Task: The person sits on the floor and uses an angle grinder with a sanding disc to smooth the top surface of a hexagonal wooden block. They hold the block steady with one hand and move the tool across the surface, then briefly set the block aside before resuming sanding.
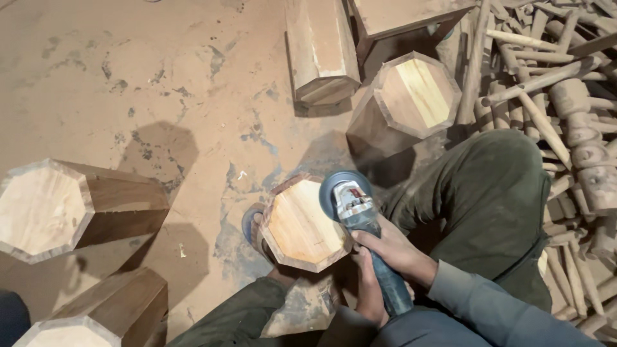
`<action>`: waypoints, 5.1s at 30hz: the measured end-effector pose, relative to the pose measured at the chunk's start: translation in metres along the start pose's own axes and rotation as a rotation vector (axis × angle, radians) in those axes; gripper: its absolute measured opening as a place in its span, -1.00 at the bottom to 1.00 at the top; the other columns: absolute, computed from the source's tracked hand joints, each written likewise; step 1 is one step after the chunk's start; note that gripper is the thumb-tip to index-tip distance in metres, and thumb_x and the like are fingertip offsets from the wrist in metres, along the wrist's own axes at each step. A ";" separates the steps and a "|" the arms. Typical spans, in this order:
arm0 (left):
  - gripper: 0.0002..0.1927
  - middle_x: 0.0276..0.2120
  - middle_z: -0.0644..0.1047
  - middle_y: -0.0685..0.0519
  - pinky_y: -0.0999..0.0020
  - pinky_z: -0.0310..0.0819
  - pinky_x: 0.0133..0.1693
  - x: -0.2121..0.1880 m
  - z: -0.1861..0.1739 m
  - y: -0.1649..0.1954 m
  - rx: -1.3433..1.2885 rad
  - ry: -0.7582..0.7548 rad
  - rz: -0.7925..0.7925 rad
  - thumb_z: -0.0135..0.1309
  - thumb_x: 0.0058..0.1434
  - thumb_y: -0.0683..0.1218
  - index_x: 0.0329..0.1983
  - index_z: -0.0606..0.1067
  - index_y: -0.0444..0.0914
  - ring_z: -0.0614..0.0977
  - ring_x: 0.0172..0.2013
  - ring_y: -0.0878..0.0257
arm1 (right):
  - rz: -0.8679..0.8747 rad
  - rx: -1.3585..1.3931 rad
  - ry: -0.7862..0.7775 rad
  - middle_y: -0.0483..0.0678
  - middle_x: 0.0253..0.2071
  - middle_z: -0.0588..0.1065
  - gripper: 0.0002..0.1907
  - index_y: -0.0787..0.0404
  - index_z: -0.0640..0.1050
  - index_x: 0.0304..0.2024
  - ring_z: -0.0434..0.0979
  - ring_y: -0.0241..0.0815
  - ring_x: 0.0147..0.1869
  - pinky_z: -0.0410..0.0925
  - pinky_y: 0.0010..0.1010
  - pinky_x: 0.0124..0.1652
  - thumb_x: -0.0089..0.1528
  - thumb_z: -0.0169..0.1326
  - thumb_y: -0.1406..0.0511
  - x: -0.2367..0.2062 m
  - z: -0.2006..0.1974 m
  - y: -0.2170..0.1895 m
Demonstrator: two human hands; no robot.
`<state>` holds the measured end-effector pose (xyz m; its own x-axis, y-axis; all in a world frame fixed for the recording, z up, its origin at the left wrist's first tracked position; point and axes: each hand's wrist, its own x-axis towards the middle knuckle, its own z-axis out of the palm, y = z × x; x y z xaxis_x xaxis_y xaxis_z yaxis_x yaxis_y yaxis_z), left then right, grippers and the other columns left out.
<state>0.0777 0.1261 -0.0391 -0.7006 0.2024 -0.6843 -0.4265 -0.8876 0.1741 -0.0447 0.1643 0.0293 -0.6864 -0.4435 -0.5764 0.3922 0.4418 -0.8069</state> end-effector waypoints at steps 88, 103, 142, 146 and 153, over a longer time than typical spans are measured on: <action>-0.22 0.12 0.54 -0.13 0.24 0.47 0.07 -0.015 0.010 0.052 -0.055 0.442 0.312 -0.05 0.26 0.34 0.25 0.35 -0.38 0.58 0.09 0.13 | 0.039 0.099 -0.234 -0.05 -0.35 0.48 -0.61 0.27 0.45 0.05 0.48 -0.31 -0.40 0.39 -0.44 -0.41 0.22 0.18 0.25 0.035 0.067 -0.059; -0.37 -0.38 0.60 -0.09 0.26 0.59 -0.53 -0.029 0.030 0.053 0.024 0.194 0.210 -0.06 0.33 0.25 0.20 0.39 -0.34 0.65 -0.56 0.16 | 0.098 0.145 -0.125 -0.04 -0.37 0.48 -0.64 0.28 0.42 0.01 0.53 -0.24 -0.38 0.44 -0.38 -0.36 0.25 0.12 0.23 0.019 0.031 -0.042; -0.25 0.19 0.48 -0.04 0.25 0.42 0.11 -0.033 0.007 0.069 -0.160 0.272 0.293 -0.15 0.28 0.32 0.37 0.27 -0.25 0.53 0.15 0.16 | -0.106 -0.074 -0.164 -0.10 -0.12 0.54 -0.50 0.28 0.45 0.14 0.48 -0.34 -0.11 0.39 -0.46 -0.12 0.20 0.18 0.20 0.032 0.078 -0.073; -0.27 0.14 0.50 -0.12 0.25 0.45 0.09 -0.026 0.013 0.063 -0.102 0.248 0.301 -0.11 0.32 0.29 0.31 0.30 -0.35 0.55 0.10 0.14 | 0.044 0.074 -0.144 -0.08 -0.32 0.47 -0.56 0.26 0.42 0.10 0.44 -0.31 -0.36 0.38 -0.42 -0.37 0.21 0.16 0.25 0.025 0.065 -0.071; -0.35 -0.26 0.58 -0.14 0.23 0.59 -0.44 -0.031 0.020 0.059 -0.014 0.165 0.215 -0.13 0.31 0.28 0.15 0.39 -0.35 0.64 -0.45 0.10 | 0.095 0.130 -0.128 -0.07 -0.37 0.48 -0.64 0.28 0.41 0.03 0.53 -0.27 -0.39 0.44 -0.40 -0.36 0.25 0.12 0.24 0.019 0.047 -0.063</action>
<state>0.0628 0.0754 0.0062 -0.6707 -0.0610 -0.7392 -0.2687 -0.9089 0.3188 -0.0531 0.0915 0.0631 -0.5622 -0.5035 -0.6561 0.5329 0.3860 -0.7530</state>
